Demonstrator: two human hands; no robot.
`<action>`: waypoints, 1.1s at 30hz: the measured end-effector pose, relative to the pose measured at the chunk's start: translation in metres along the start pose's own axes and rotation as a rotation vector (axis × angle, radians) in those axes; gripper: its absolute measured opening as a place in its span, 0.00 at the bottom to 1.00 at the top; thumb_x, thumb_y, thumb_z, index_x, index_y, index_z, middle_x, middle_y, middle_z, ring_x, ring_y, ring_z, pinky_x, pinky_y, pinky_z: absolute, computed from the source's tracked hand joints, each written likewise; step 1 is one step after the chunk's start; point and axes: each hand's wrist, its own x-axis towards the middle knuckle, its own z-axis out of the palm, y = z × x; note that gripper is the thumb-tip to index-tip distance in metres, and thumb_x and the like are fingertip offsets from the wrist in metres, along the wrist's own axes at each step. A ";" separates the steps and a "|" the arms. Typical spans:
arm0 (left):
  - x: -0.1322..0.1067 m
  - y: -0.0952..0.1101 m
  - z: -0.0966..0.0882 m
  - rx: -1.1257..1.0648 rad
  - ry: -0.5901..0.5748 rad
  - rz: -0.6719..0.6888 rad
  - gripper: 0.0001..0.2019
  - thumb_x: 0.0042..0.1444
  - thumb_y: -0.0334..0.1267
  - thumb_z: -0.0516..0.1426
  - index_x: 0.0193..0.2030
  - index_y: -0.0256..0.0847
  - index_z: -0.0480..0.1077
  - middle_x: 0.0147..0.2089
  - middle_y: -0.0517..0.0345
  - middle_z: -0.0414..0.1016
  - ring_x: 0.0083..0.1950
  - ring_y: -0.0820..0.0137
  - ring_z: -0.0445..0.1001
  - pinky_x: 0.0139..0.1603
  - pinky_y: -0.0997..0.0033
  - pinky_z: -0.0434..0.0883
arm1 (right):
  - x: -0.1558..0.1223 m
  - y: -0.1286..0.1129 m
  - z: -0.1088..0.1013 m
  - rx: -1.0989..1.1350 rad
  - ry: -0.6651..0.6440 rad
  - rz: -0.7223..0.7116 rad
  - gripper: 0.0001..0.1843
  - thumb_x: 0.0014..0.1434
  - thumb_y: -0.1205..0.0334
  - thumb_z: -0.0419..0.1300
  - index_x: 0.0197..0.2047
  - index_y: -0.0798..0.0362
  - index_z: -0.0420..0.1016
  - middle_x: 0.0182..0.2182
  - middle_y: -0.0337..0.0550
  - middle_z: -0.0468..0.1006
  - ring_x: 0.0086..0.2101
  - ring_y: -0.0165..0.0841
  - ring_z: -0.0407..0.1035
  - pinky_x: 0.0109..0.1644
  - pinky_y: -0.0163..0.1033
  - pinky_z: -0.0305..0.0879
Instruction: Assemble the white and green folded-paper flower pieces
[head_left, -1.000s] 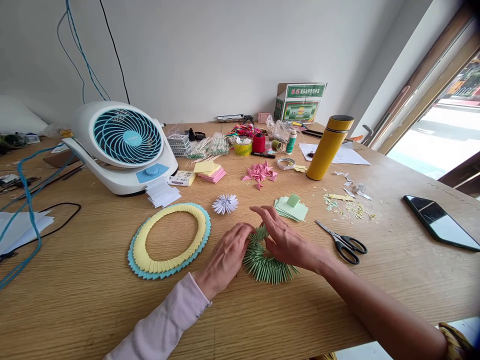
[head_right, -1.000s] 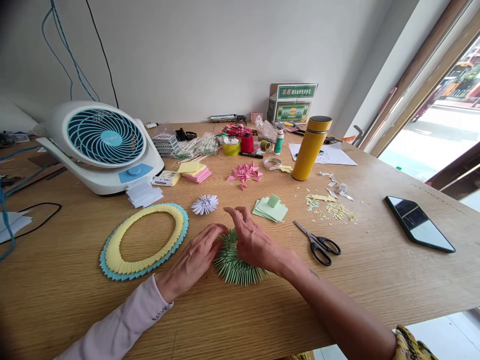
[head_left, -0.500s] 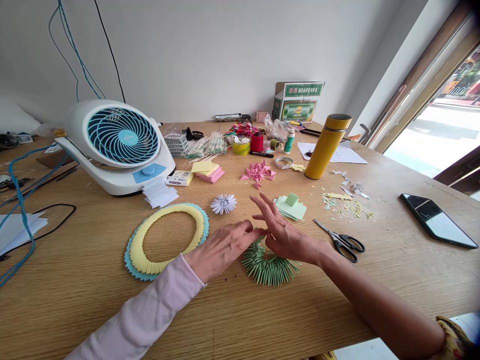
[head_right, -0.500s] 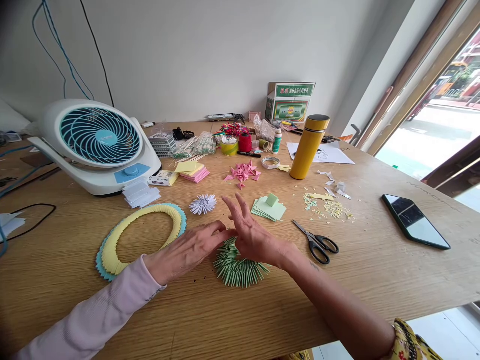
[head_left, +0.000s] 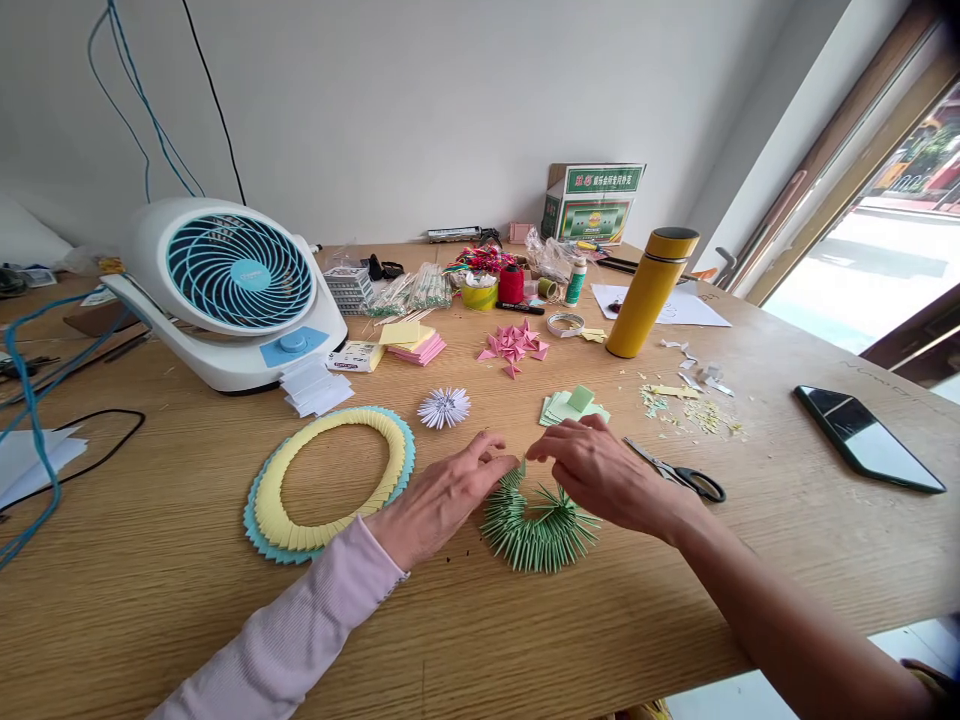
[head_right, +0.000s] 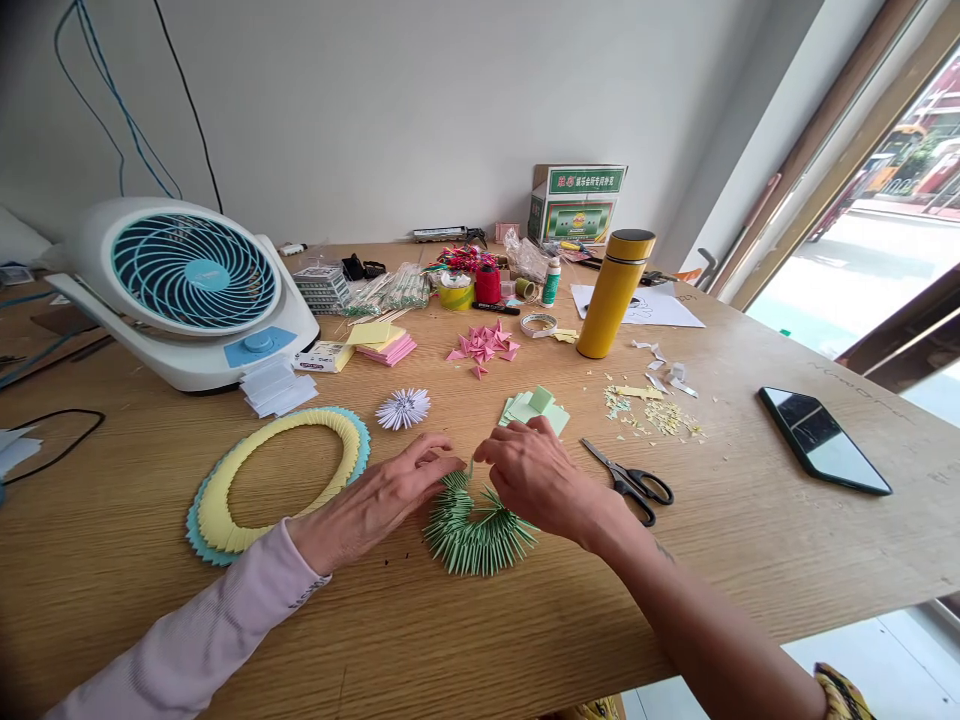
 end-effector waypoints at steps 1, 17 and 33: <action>0.000 0.000 0.000 0.014 0.010 0.008 0.25 0.62 0.22 0.46 0.62 0.47 0.64 0.65 0.48 0.65 0.56 0.65 0.75 0.53 0.65 0.75 | -0.001 -0.001 0.003 -0.008 -0.032 -0.009 0.16 0.61 0.76 0.50 0.42 0.54 0.76 0.37 0.46 0.80 0.40 0.38 0.72 0.50 0.51 0.59; -0.006 0.002 0.009 0.038 0.120 0.039 0.21 0.67 0.28 0.46 0.63 0.45 0.64 0.60 0.50 0.72 0.59 0.64 0.74 0.57 0.64 0.75 | -0.026 -0.001 0.003 0.113 -0.096 -0.109 0.28 0.64 0.57 0.62 0.65 0.50 0.63 0.59 0.57 0.68 0.59 0.47 0.63 0.60 0.56 0.63; -0.010 0.003 0.021 -0.022 0.106 -0.006 0.24 0.66 0.26 0.46 0.66 0.46 0.61 0.61 0.51 0.71 0.59 0.65 0.75 0.57 0.64 0.75 | -0.025 -0.025 0.020 -0.014 0.028 -0.082 0.07 0.69 0.64 0.54 0.46 0.51 0.73 0.46 0.50 0.78 0.50 0.42 0.68 0.61 0.55 0.50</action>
